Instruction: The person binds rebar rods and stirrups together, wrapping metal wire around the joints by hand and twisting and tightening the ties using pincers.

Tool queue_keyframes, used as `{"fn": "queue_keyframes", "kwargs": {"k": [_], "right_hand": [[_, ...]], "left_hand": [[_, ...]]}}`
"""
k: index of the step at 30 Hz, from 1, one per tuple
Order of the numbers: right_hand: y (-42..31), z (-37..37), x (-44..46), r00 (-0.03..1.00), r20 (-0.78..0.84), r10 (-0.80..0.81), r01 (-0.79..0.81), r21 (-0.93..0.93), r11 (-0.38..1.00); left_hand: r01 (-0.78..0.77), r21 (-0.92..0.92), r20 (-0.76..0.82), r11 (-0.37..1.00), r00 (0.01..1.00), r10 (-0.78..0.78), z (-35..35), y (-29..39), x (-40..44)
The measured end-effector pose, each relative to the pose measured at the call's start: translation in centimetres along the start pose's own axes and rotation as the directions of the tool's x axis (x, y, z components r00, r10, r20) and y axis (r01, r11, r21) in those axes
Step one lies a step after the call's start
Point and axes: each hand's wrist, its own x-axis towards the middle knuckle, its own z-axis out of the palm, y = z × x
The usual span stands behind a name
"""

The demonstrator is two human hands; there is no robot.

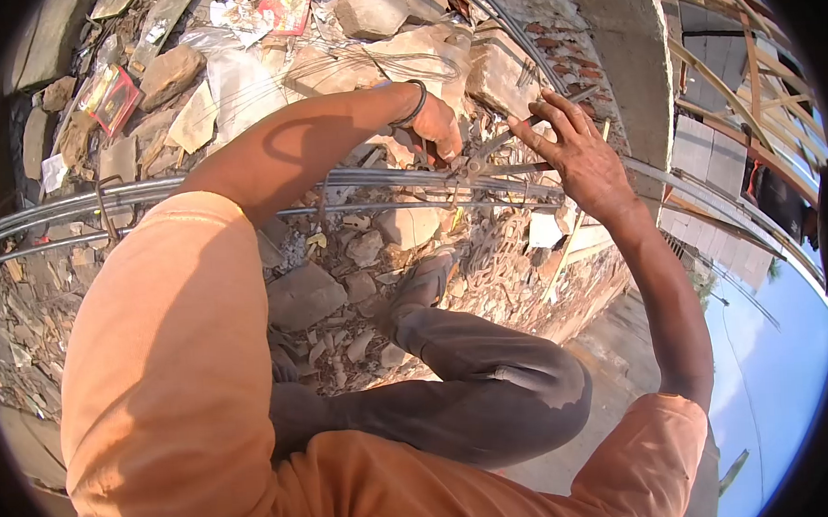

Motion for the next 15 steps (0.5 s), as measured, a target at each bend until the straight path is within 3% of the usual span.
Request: {"fn": "queue_keyframes", "kwargs": {"k": [5, 8, 11, 15], "right_hand": [[1.2, 1.5, 1.0, 0.994, -0.056, -0.093, 0.097, 0.073, 0.993], [2.0, 1.5, 2.2, 0.986, -0.058, -0.155, 0.153, -0.037, 0.988], [2.7, 1.2, 3.2, 0.974, -0.005, -0.228, 0.228, -0.017, 0.973], [3.8, 1.8, 4.7, 0.96, -0.005, -0.281, 0.281, 0.031, 0.959]], "left_hand": [[-0.011, -0.044, -0.07, 0.999, 0.998, 0.008, 0.8, -0.8, 1.0], [-0.081, -0.047, 0.03, 0.996, 0.996, 0.083, 0.1, -1.5, 2.2], [-0.106, 0.066, -0.019, 0.992, 0.994, 0.107, 0.2, -1.2, 2.3], [-0.057, 0.075, -0.025, 0.996, 0.998, 0.059, 0.0, -0.8, 2.0]]}}
